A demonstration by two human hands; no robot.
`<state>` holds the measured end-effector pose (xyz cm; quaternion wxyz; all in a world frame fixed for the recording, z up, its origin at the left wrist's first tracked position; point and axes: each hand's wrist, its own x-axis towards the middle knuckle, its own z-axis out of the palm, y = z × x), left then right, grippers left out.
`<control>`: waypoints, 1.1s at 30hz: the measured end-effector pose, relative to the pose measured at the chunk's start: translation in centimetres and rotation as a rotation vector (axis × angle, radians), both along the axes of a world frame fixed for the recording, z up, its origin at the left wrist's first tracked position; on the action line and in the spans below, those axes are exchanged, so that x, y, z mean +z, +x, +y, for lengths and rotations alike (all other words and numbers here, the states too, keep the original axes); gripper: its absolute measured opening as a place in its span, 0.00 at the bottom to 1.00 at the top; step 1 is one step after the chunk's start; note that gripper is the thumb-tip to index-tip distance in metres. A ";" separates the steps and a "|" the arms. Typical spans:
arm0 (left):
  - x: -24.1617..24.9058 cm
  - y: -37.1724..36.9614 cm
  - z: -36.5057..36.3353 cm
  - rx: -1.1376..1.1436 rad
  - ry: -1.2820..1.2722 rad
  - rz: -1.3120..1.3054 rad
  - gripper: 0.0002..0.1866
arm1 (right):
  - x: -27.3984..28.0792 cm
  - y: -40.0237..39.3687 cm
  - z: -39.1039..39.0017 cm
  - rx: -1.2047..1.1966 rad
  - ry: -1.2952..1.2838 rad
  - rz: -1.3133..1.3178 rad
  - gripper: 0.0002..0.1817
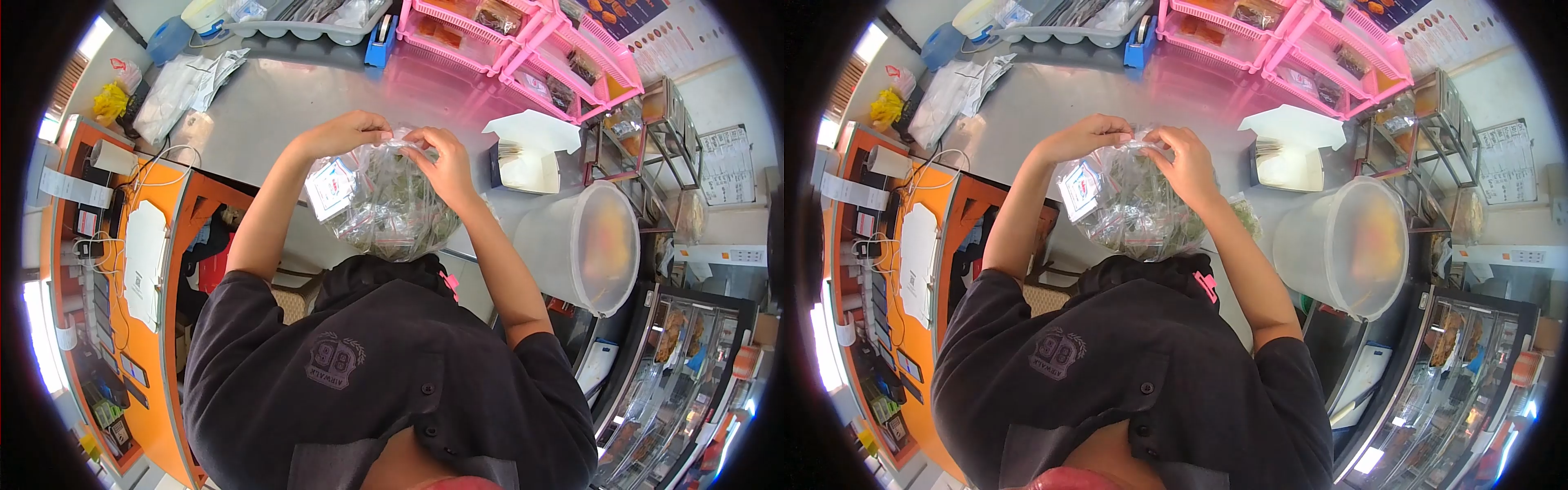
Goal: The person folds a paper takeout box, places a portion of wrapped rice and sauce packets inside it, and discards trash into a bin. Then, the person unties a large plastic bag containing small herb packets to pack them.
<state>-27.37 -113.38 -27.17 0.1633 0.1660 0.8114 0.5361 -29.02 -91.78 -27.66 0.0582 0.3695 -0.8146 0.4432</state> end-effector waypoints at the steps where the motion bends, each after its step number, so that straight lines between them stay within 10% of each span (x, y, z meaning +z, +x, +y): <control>1: 0.2 -0.1 -0.1 -0.013 -0.020 -0.009 0.13 | 0.0 0.2 0.0 -0.003 -0.008 0.008 0.10; 20: 4.0 -0.7 0.0 0.014 -0.229 0.096 0.15 | -0.1 1.1 -2.3 -0.235 -0.015 0.264 0.11; 33: 3.7 4.5 1.7 0.284 0.335 -0.316 0.20 | -0.5 1.2 -1.0 -0.128 -0.128 -0.031 0.10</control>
